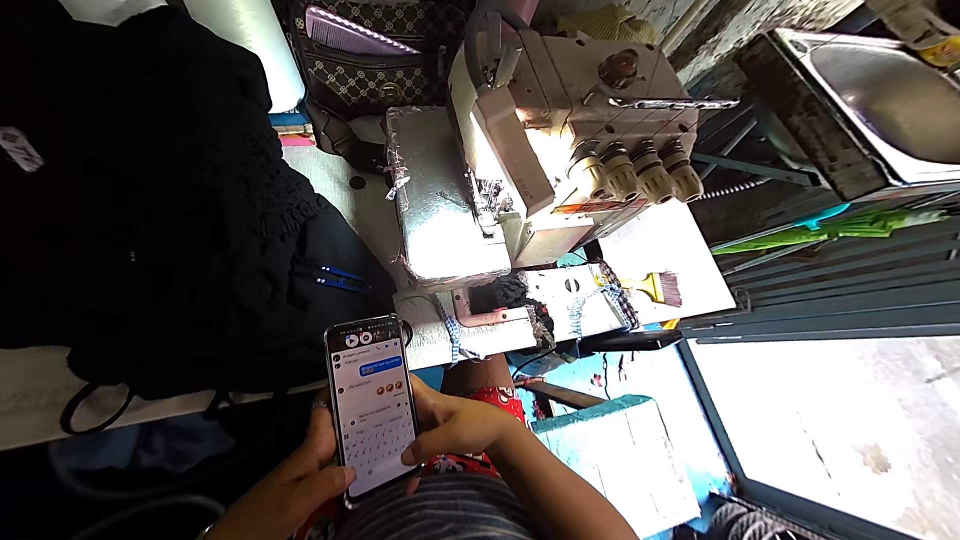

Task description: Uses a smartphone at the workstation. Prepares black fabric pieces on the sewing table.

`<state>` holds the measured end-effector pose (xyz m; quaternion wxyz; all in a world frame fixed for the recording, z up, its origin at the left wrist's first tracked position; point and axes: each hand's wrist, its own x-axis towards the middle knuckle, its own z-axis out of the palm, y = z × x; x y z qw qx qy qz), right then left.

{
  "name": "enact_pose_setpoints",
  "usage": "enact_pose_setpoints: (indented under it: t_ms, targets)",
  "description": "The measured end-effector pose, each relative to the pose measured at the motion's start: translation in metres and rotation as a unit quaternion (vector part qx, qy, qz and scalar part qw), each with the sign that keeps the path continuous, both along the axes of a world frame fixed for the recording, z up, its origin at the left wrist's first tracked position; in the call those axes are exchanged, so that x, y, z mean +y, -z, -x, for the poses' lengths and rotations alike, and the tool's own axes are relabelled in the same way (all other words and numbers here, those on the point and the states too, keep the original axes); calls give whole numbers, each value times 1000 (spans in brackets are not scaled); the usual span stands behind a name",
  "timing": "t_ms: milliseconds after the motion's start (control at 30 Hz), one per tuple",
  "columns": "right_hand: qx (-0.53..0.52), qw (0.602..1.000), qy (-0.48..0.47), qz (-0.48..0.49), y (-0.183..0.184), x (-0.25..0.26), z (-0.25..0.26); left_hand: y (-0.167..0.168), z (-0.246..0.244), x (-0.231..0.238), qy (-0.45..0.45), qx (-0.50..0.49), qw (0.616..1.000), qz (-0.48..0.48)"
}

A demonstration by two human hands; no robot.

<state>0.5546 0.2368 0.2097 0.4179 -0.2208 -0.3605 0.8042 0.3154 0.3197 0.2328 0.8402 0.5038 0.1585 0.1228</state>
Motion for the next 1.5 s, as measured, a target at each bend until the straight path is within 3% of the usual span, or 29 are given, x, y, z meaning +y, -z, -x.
enact_pose_setpoints:
  t_ms: [400,733,1067,1500]
  targets:
    - [-6,1000,12,-4,-1,0,2,2,-2,-2,-16,-10,1000,-1]
    - [-146,972,181,-22,-10,3,23,0,-1,-7,-10,53,994,-90]
    - [-31,999,6,-18,-2,1,1,3,0,-2,-19,-7,1000,1]
    - [-57,998,26,7,-6,2,2,-1,-2,-1,-15,10,1000,1]
